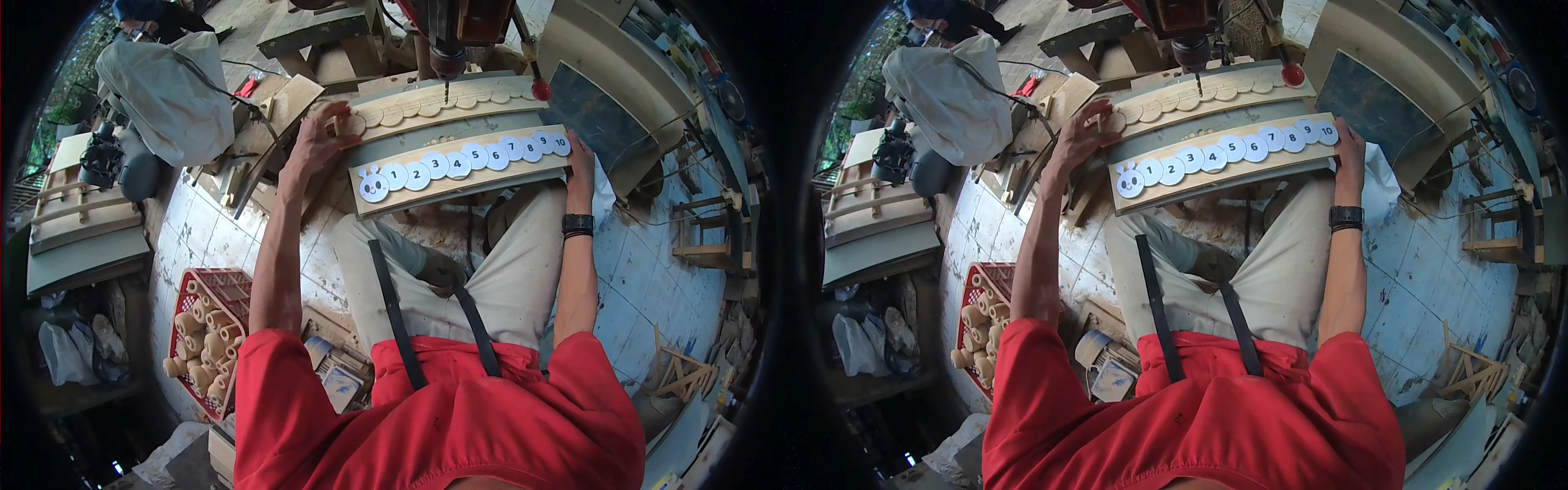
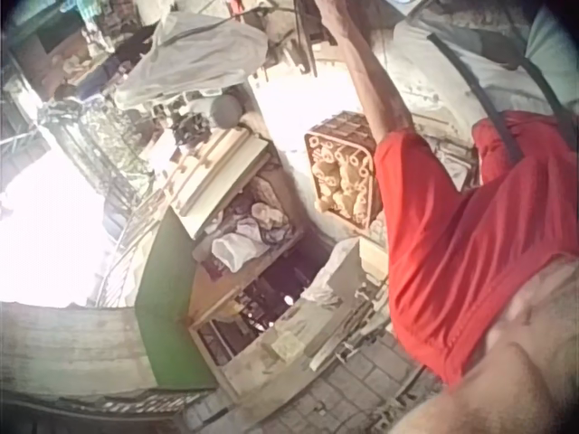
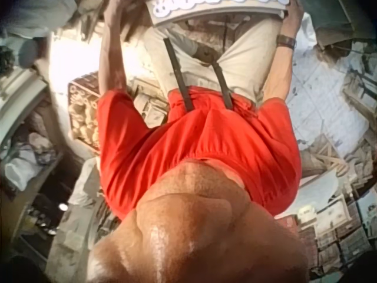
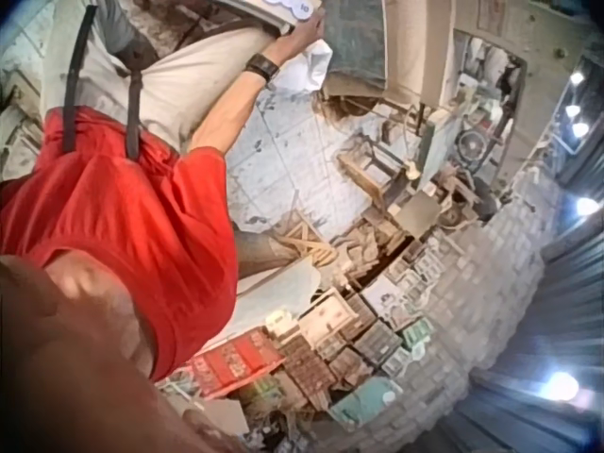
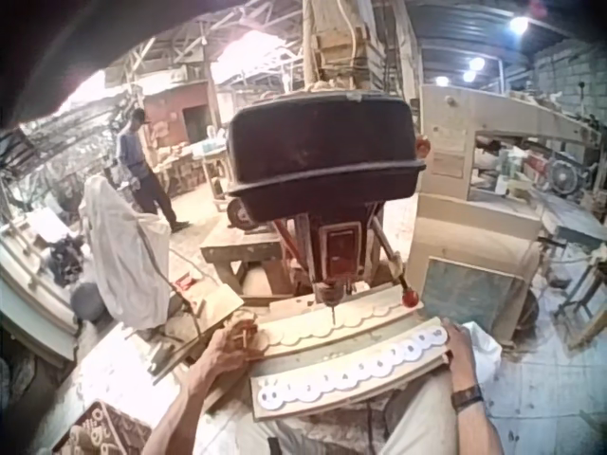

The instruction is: Marking and drilling wooden puzzle pieces in a workshop.

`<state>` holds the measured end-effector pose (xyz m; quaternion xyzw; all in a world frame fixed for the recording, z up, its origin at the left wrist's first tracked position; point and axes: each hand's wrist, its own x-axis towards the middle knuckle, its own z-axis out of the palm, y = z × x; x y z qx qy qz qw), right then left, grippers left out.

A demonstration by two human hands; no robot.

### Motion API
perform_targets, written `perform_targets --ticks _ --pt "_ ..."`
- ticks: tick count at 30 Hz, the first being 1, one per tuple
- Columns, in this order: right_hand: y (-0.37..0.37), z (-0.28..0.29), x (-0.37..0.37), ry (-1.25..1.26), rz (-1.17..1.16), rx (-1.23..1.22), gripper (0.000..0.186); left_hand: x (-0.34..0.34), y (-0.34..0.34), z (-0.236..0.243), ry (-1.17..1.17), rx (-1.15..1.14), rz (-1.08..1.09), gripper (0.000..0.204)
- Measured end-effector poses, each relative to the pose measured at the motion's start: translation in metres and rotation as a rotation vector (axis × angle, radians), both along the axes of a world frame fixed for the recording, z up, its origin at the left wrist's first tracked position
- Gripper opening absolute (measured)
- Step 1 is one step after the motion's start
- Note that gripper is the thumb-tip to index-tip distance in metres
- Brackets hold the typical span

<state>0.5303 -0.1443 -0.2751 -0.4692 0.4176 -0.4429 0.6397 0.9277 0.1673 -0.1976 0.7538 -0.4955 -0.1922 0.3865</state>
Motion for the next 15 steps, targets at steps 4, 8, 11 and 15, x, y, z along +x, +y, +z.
perform_targets --ticks 4,8,11,15 --pt "0.003 0.003 0.000 0.021 0.025 -0.027 0.032 -0.001 -0.002 0.003 -0.045 0.021 -0.020 0.070" --pt "0.005 0.003 -0.002 0.013 -0.066 -0.055 0.029 -0.005 -0.003 0.003 -0.101 0.048 -0.022 0.075" --pt "0.020 0.015 -0.003 0.139 -0.048 -0.092 0.027 -0.004 0.001 -0.003 -0.130 0.014 -0.016 0.077" --pt "0.029 0.026 -0.015 0.120 0.040 -0.092 0.026 -0.004 -0.001 0.000 -0.170 0.024 -0.009 0.077"
